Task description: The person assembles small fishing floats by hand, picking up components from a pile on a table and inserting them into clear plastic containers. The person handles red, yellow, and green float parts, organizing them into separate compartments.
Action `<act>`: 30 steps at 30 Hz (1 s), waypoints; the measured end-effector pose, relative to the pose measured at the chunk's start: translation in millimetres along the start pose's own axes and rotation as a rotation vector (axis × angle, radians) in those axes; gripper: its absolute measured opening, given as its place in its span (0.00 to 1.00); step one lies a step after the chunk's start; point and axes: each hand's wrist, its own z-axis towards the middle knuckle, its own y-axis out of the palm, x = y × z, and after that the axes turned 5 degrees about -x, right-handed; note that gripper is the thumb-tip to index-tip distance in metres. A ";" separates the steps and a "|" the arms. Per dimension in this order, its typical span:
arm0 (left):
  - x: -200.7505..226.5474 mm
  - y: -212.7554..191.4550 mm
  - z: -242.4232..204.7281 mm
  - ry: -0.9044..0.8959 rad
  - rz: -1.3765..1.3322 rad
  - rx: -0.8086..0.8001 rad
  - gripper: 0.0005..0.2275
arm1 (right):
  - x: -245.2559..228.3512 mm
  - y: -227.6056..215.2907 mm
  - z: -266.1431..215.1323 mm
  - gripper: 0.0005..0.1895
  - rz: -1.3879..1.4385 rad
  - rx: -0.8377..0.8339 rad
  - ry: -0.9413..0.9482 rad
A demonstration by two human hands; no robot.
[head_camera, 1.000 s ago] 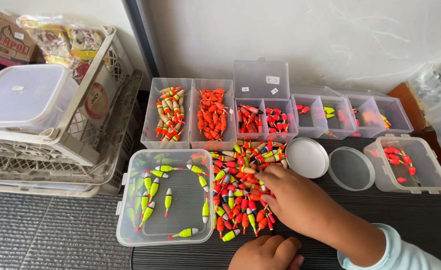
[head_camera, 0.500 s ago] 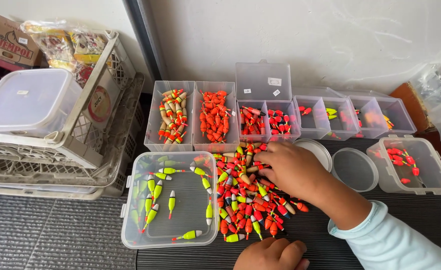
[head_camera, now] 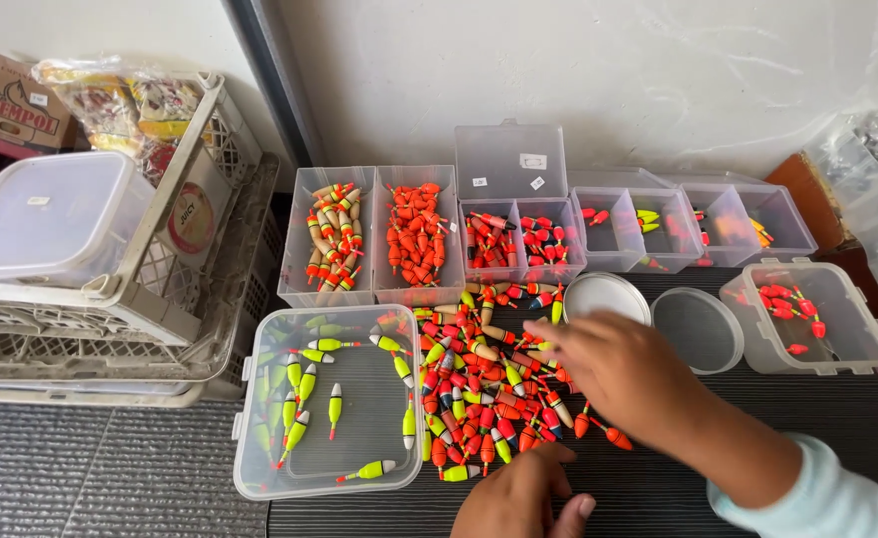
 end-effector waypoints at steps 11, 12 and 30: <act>-19.1 11.4 9.8 0.094 0.016 0.126 0.13 | -6.3 12.1 -59.3 0.10 0.451 -0.001 -0.411; -13.2 9.0 10.9 0.022 -0.053 0.166 0.13 | -0.9 16.7 -59.8 0.16 0.490 0.066 -0.411; -2.2 18.9 15.1 -0.081 0.083 0.292 0.14 | 2.5 -0.5 -56.7 0.09 0.418 0.162 -0.501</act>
